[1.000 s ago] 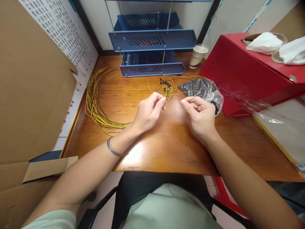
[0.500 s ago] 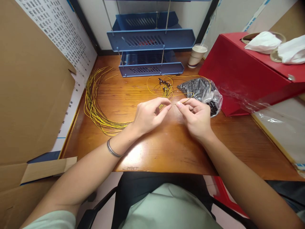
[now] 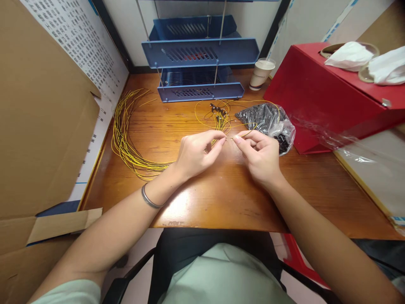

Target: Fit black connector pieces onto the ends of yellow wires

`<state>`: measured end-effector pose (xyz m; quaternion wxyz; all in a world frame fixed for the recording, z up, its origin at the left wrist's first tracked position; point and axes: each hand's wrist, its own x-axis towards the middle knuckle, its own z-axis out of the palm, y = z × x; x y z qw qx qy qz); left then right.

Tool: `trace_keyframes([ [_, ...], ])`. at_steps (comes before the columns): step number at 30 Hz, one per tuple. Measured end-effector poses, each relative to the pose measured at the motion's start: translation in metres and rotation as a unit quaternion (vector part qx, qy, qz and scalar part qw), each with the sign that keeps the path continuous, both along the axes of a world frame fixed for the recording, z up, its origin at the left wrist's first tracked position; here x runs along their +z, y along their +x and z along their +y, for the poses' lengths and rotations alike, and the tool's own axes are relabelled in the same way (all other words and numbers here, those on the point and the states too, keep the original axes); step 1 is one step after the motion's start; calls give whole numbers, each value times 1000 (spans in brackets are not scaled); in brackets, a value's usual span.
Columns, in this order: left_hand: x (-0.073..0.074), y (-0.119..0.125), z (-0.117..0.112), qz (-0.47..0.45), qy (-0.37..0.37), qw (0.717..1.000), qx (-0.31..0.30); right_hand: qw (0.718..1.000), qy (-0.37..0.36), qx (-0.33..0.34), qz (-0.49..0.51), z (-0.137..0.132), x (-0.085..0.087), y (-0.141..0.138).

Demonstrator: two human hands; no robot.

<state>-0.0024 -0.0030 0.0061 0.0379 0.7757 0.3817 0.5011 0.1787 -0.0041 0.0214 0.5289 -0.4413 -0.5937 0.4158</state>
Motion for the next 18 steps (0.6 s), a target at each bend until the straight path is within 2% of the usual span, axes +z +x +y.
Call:
trace_keyframes([
  [18, 3, 0, -2, -17, -10, 1000, 18, 1000, 0, -11, 5, 2, -1, 1],
])
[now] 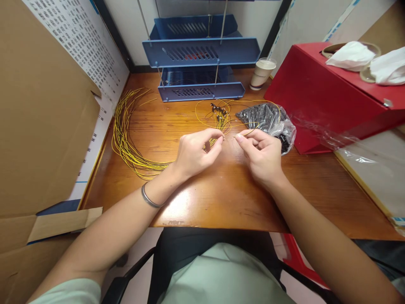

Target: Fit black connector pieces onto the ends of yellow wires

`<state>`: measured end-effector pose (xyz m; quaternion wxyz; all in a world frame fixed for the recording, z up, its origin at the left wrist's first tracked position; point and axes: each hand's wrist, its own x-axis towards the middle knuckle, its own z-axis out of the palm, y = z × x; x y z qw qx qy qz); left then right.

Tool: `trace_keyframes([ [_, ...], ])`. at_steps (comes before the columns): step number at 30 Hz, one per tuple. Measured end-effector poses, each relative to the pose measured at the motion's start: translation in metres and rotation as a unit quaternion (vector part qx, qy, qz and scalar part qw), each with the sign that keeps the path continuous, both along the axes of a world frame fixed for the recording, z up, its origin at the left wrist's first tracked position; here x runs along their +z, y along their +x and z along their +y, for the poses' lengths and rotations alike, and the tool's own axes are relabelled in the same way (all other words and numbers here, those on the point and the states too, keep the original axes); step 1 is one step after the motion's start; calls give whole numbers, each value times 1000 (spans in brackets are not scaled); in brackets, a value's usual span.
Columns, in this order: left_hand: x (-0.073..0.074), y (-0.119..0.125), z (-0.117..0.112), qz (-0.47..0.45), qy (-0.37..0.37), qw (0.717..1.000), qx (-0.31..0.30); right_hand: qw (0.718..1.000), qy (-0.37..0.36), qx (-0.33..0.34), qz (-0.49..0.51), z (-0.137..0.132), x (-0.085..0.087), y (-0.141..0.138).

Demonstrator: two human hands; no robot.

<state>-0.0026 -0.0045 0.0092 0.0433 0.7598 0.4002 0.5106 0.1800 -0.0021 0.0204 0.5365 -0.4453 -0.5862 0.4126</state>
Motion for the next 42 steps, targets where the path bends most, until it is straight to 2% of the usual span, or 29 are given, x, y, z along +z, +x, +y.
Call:
trace_keyframes([
  [3, 1, -1, 0, -10, -5, 1000, 3, 1000, 0, -5, 2, 0, 0, 0],
  [9, 0, 0, -2, -1, -44, 999, -28, 1000, -4, 13, -7, -2, 2, -2],
  [27, -1, -1, 0, 8, -2, 1000, -29, 1000, -4, 12, -14, -3, 1, -2],
  [42, -1, -1, -1, 12, -15, 1000, -24, 1000, -7, 8, -22, -3, 2, -2],
])
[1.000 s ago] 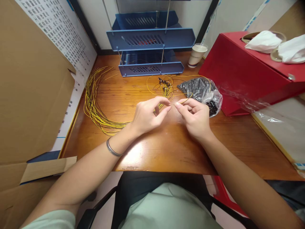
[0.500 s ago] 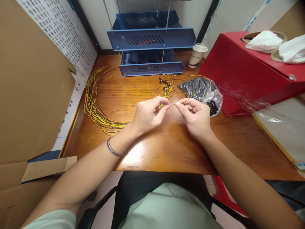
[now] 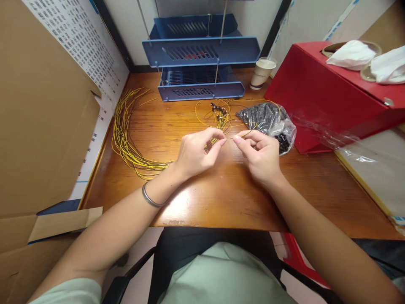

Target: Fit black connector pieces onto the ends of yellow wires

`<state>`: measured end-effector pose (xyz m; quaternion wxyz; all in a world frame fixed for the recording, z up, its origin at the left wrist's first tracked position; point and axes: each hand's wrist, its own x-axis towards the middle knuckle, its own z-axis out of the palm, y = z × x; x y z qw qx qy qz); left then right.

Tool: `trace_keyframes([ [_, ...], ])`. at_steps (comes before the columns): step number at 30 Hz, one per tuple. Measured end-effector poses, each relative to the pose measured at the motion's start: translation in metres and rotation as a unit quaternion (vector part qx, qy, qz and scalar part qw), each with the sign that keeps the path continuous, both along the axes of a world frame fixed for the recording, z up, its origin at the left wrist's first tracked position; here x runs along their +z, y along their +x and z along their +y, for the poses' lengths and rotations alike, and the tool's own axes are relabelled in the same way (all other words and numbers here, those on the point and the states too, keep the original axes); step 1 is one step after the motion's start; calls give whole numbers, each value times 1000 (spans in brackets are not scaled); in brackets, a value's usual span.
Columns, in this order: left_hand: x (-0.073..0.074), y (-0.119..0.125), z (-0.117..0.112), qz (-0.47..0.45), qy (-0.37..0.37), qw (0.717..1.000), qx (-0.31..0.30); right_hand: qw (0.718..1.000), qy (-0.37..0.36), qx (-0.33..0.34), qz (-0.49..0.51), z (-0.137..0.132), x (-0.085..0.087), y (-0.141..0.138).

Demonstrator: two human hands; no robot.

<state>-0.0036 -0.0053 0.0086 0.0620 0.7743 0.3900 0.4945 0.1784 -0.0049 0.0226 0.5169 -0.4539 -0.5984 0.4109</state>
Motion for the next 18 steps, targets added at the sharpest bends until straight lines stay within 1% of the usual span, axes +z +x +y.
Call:
trace_keyframes([
  [8, 0, -1, 0, -2, 5, 1000, -2, 1000, 4, -4, 4, 1, 0, 1],
  [14, 1, -3, 2, -7, 6, 1000, 18, 1000, 3, -13, 24, 3, -1, 2],
  [18, -2, 0, 2, 2, -19, 999, 30, 1000, -2, 1, 10, 1, -1, 0],
])
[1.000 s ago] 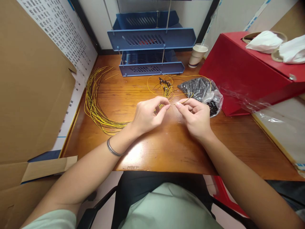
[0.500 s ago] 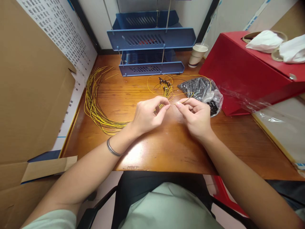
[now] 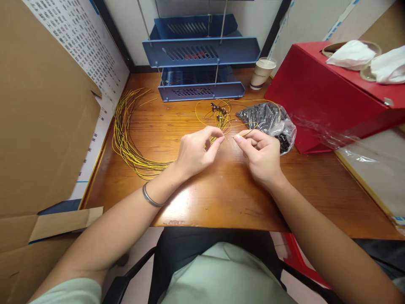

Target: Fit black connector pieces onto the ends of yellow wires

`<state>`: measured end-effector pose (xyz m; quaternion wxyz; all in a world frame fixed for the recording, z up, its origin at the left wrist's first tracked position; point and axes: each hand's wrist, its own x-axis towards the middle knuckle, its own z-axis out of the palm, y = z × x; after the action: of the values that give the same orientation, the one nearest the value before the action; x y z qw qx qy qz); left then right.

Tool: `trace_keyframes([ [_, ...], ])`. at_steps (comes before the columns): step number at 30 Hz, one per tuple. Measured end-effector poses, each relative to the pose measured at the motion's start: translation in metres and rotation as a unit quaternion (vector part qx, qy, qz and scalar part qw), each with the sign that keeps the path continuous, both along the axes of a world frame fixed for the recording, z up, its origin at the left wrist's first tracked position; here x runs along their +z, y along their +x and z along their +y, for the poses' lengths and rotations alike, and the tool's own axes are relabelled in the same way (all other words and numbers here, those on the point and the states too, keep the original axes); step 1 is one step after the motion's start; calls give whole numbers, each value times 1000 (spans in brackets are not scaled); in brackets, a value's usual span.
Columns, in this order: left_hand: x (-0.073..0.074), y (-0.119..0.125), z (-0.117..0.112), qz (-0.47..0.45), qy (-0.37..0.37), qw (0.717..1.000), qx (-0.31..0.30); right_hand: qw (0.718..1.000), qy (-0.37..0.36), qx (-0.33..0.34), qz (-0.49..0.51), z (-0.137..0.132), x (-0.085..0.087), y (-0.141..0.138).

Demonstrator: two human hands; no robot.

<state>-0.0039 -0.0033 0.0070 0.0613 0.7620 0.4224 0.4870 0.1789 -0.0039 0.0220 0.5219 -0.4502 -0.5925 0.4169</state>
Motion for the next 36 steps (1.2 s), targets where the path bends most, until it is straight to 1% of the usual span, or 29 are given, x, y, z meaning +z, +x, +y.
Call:
trace_keyframes([
  [4, -3, 2, 0, 10, -22, 999, -20, 1000, -2, 4, -4, -1, 0, -1],
  [8, -4, 2, 0, 12, -13, 999, -43, 1000, 4, 12, -6, -1, 0, -1],
  [18, -2, 3, -1, 10, 0, 999, -51, 1000, 16, 16, -22, -1, -1, -1],
  [23, 0, 2, -2, 17, -25, 998, -49, 999, 13, 27, -21, -1, -2, -1],
  [28, 2, 1, -3, 13, -40, 997, -62, 999, 16, 46, -17, -2, -1, -1],
  [36, 2, 2, -3, 11, -67, 994, -86, 999, 27, 42, -8, -3, -5, -2],
])
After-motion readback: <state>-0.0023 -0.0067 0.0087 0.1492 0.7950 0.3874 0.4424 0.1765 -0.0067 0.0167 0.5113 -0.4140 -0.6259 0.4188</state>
